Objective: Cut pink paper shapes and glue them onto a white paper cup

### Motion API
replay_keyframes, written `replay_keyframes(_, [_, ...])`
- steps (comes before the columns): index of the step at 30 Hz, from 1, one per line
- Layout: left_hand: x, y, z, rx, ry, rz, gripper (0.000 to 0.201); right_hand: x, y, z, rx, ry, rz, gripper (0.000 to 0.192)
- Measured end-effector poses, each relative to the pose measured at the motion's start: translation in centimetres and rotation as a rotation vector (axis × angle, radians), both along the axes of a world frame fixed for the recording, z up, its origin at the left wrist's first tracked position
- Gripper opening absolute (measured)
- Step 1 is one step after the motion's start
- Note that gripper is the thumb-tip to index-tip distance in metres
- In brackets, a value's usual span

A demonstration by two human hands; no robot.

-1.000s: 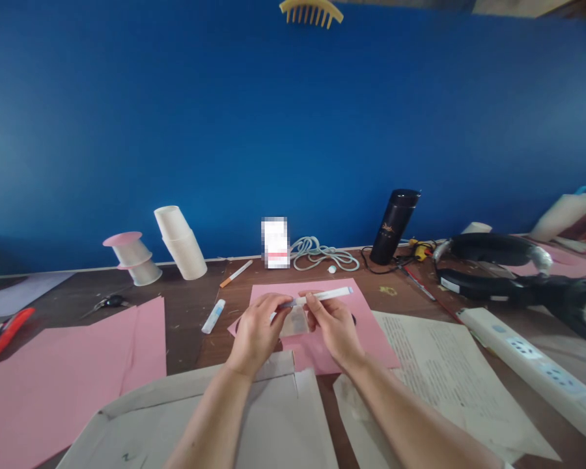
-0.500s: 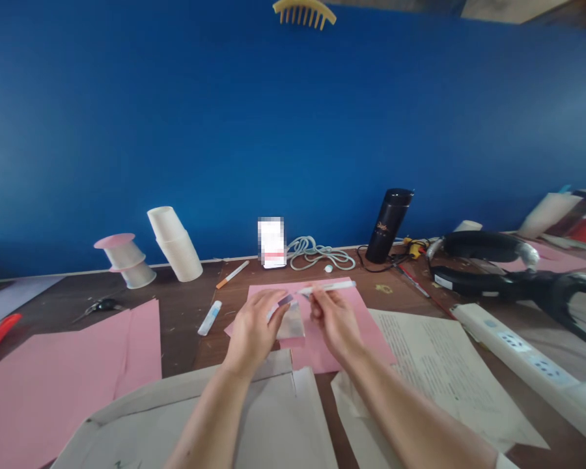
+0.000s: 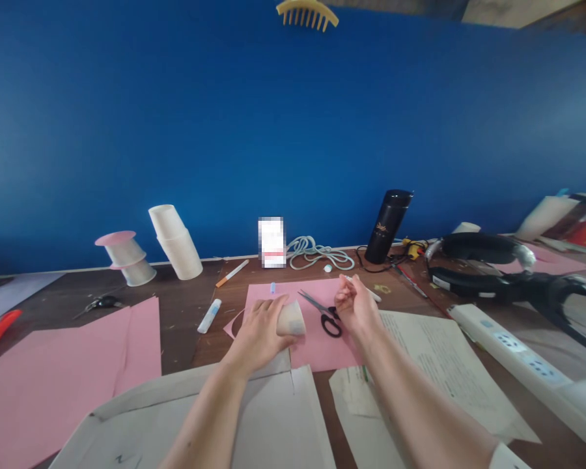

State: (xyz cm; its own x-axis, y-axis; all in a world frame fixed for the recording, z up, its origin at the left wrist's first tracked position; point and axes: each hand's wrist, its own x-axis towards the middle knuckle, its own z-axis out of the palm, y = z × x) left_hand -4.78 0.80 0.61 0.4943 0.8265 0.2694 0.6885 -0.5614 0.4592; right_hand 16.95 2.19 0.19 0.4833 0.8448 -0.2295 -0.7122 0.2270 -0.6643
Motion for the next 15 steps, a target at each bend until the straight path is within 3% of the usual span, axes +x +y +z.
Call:
replay_keyframes(3, [-0.4, 0.4, 0.3, 0.033, 0.000, 0.019, 0.064, -0.8, -0.1, 0.1, -0.005, -0.121, 0.009, 0.018])
replay_keyframes(5, [-1.0, 1.0, 0.8, 0.079, -0.005, 0.100, 0.062, -1.2, -0.2, 0.2, -0.010, -0.340, -0.003, 0.022])
replay_keyframes(8, [-2.5, 1.9, 1.8, 0.197, 0.016, 0.435, 0.060, -1.8, -0.7, 0.4, 0.000, -0.727, 0.026, 0.028])
replay_keyframes(11, [-3.8, 2.6, 2.0, 0.161, 0.101, 0.730, 0.062, -2.5, -1.5, 0.6, 0.016, -1.029, 0.069, 0.029])
replay_keyframes(15, [-4.5, 2.9, 1.3, 0.109, 0.198, 0.869, 0.057, -3.2, -2.1, 0.6, 0.054, -1.349, 0.057, 0.026])
